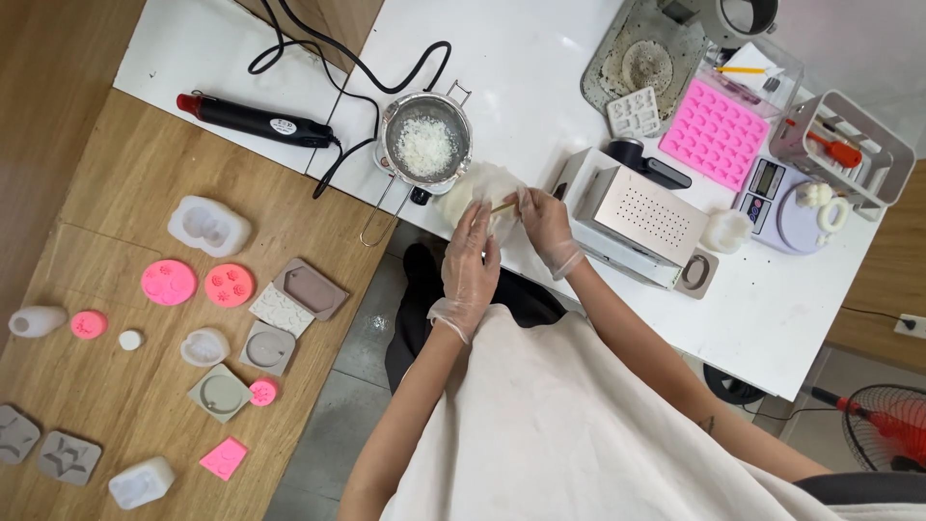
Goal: Scoop wax flakes from a bag into a melting pot using a spoon.
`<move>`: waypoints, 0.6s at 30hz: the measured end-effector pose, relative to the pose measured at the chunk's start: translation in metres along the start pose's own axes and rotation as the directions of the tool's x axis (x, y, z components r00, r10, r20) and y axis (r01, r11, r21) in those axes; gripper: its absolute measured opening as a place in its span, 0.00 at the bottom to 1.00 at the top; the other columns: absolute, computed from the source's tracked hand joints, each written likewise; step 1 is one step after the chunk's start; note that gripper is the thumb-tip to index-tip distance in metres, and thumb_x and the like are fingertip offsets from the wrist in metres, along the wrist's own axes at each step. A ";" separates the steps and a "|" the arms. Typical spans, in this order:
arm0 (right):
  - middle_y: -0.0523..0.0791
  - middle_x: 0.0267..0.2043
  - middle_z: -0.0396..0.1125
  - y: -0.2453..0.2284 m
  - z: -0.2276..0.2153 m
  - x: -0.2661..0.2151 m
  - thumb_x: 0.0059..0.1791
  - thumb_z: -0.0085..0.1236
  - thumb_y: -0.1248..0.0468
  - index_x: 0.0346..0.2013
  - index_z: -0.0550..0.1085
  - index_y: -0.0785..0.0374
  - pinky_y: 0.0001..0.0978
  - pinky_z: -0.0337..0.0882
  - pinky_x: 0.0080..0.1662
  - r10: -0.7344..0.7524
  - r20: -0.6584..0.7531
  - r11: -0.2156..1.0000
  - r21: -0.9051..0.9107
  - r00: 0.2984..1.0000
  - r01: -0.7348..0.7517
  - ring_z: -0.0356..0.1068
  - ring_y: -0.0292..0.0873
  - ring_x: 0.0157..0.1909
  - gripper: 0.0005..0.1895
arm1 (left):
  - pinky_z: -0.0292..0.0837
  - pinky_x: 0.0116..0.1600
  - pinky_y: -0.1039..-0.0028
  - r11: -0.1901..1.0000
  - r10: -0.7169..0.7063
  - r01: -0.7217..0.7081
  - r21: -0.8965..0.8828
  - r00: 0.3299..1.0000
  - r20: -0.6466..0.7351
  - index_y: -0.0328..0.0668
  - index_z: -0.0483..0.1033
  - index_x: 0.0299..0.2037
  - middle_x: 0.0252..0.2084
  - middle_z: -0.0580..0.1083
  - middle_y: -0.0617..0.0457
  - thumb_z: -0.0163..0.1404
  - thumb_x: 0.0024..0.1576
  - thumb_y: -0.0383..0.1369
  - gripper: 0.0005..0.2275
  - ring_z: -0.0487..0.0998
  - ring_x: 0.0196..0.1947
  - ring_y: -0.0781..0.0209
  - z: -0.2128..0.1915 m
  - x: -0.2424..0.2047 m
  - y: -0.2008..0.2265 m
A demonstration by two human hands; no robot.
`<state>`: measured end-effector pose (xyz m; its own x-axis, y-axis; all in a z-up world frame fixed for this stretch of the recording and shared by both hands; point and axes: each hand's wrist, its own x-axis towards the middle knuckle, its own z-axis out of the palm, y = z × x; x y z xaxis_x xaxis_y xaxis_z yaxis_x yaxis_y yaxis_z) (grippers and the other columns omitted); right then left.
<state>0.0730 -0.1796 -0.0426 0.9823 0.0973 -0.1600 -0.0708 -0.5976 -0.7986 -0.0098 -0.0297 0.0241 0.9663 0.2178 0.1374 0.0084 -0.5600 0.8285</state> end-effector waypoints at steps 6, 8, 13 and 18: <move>0.41 0.18 0.67 0.036 0.027 0.030 0.58 0.46 0.56 0.24 0.77 0.56 0.30 0.63 0.30 0.137 -0.031 0.977 0.167 0.990 -0.130 0.61 0.37 0.22 0.21 | 0.82 0.48 0.60 0.997 0.017 -0.016 0.079 1.000 -0.005 0.49 0.64 0.68 0.67 0.65 0.48 0.49 0.59 0.25 0.24 0.77 0.54 0.45 0.016 -0.001 -0.013; 0.42 0.17 0.65 0.024 0.022 0.025 0.58 0.47 0.57 0.23 0.75 0.58 0.30 0.62 0.30 0.126 -0.046 0.969 0.221 0.991 -0.113 0.59 0.37 0.23 0.21 | 0.82 0.47 0.60 0.997 0.016 -0.015 0.074 1.000 -0.011 0.47 0.65 0.67 0.67 0.66 0.46 0.49 0.59 0.23 0.24 0.77 0.54 0.44 0.010 0.000 -0.009; 0.43 0.18 0.62 -0.005 0.005 0.015 0.60 0.46 0.59 0.23 0.76 0.62 0.27 0.61 0.30 0.094 -0.131 0.950 0.310 0.987 -0.049 0.57 0.37 0.24 0.22 | 0.82 0.48 0.62 0.996 -0.011 0.013 0.088 1.000 -0.023 0.43 0.66 0.66 0.65 0.67 0.45 0.47 0.60 0.22 0.23 0.77 0.54 0.46 -0.004 0.002 -0.002; 0.39 0.18 0.60 -0.003 -0.002 0.023 0.59 0.47 0.57 0.24 0.79 0.58 0.19 0.56 0.29 0.221 -0.207 0.898 0.425 0.953 -0.116 0.54 0.32 0.24 0.22 | 0.83 0.48 0.62 0.990 -0.127 0.125 -0.069 0.992 -0.024 0.41 0.65 0.67 0.66 0.66 0.43 0.43 0.62 0.23 0.21 0.78 0.52 0.44 -0.018 0.009 -0.003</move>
<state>0.0963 -0.1769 -0.0433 0.9564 -0.2043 -0.2089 -0.2511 -0.2091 -0.9451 -0.0060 -0.0118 0.0327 0.9509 0.3064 0.0445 0.1112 -0.4721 0.8745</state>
